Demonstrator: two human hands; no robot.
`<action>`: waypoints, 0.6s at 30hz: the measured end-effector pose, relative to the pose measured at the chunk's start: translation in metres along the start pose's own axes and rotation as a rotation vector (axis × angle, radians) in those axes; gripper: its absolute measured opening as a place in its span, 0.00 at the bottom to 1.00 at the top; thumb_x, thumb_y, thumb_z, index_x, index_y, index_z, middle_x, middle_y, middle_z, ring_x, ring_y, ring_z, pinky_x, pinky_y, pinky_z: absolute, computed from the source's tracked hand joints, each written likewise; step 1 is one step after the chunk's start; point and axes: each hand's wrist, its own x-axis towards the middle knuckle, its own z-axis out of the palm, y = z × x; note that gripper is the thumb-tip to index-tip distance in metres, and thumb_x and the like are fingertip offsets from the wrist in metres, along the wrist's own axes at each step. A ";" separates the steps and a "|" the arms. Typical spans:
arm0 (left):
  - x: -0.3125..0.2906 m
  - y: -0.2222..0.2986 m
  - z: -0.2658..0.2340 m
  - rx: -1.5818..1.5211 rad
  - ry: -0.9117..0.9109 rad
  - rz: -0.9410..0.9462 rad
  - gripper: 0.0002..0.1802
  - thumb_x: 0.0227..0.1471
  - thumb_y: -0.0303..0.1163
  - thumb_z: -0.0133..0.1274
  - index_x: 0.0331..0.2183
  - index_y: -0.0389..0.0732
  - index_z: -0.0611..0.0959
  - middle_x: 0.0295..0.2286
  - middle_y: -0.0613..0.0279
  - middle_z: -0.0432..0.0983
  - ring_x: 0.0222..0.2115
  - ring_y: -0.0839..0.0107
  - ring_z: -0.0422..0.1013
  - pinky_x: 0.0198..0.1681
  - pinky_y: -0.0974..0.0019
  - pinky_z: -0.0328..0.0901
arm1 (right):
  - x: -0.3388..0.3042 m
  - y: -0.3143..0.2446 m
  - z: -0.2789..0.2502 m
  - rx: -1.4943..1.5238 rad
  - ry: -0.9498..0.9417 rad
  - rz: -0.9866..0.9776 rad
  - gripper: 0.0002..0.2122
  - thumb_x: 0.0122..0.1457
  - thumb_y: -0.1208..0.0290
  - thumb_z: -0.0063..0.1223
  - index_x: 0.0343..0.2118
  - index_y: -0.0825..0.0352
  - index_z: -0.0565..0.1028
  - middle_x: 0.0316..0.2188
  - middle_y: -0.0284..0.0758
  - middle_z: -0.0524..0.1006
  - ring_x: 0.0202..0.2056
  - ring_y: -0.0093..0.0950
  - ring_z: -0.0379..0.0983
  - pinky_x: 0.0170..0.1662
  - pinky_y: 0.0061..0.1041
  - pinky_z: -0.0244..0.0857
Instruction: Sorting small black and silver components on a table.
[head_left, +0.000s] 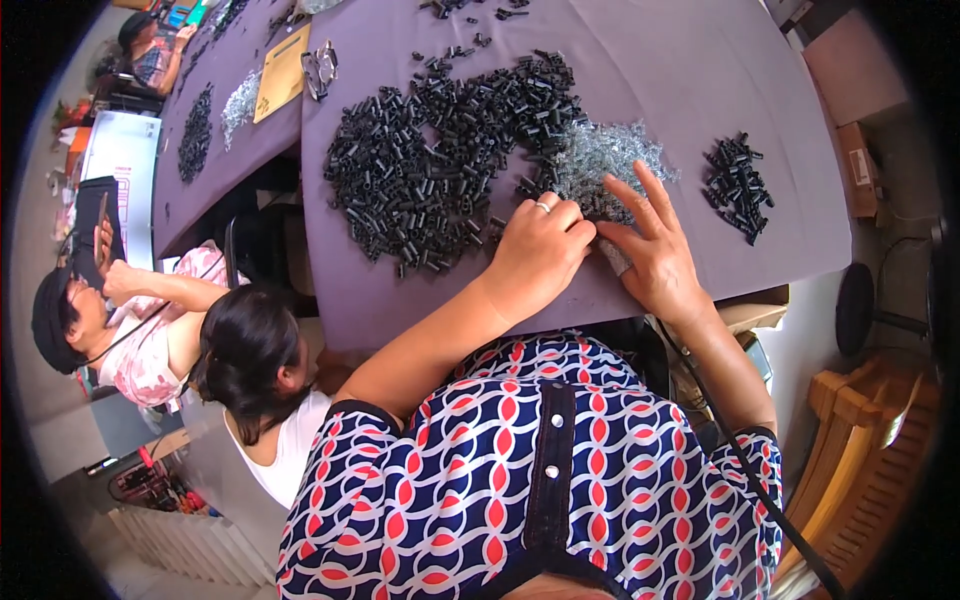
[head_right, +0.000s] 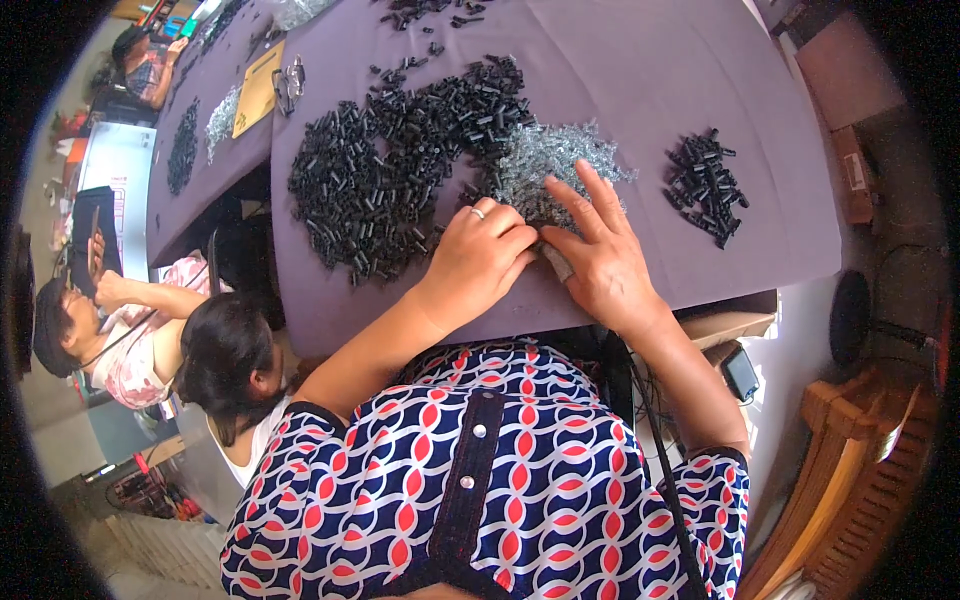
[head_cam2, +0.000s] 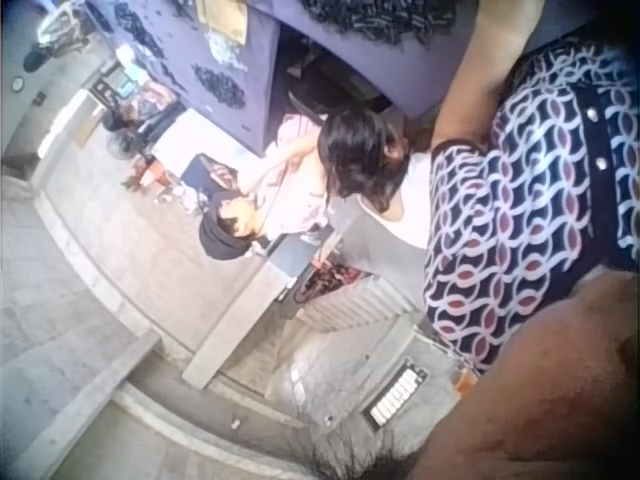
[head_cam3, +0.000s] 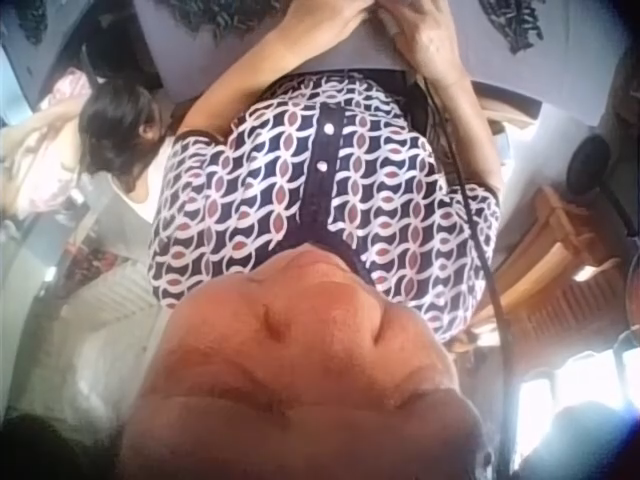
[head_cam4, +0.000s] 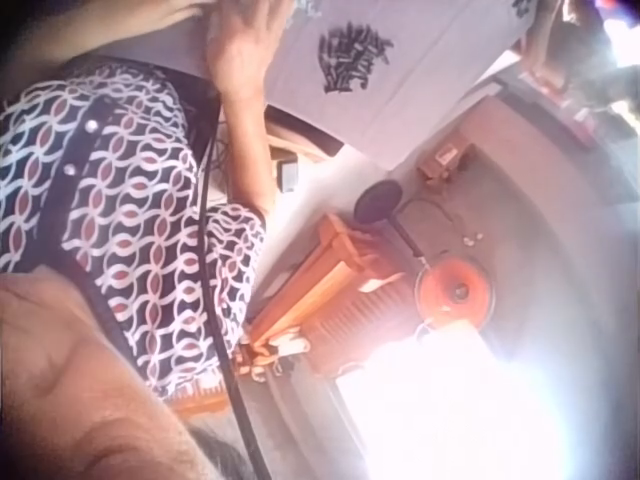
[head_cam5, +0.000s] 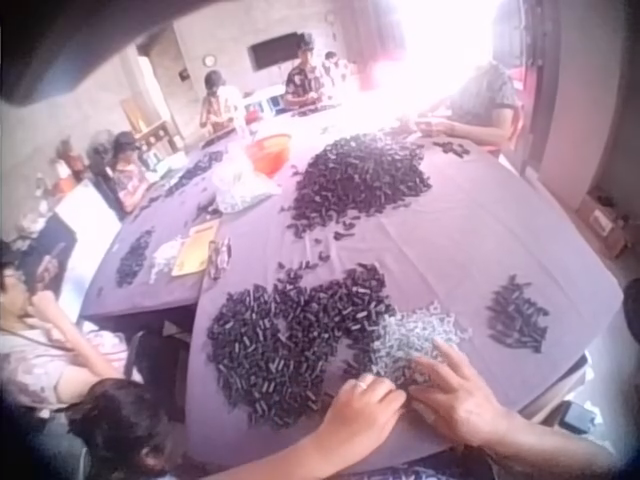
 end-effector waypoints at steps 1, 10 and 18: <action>0.002 -0.001 0.002 0.029 -0.010 -0.002 0.09 0.44 0.29 0.61 0.32 0.41 0.81 0.32 0.63 0.72 0.38 0.61 0.68 0.41 0.59 0.63 | 0.001 -0.001 0.000 -0.001 0.002 0.002 0.21 0.33 0.82 0.59 0.37 0.67 0.81 0.61 0.40 0.66 0.67 0.48 0.49 0.66 0.50 0.50; 0.002 0.004 -0.009 -0.064 0.138 -0.009 0.07 0.44 0.25 0.61 0.30 0.41 0.79 0.31 0.63 0.74 0.34 0.60 0.70 0.38 0.59 0.65 | 0.004 -0.007 -0.011 0.108 0.037 0.077 0.19 0.35 0.83 0.58 0.36 0.67 0.80 0.54 0.39 0.71 0.61 0.46 0.60 0.60 0.43 0.61; 0.000 0.001 -0.011 -0.122 0.257 0.039 0.09 0.45 0.23 0.60 0.32 0.41 0.79 0.31 0.61 0.74 0.33 0.60 0.70 0.38 0.59 0.65 | 0.002 -0.004 -0.007 0.904 -0.100 0.501 0.06 0.58 0.77 0.57 0.38 0.70 0.78 0.30 0.30 0.76 0.30 0.17 0.70 0.37 0.19 0.65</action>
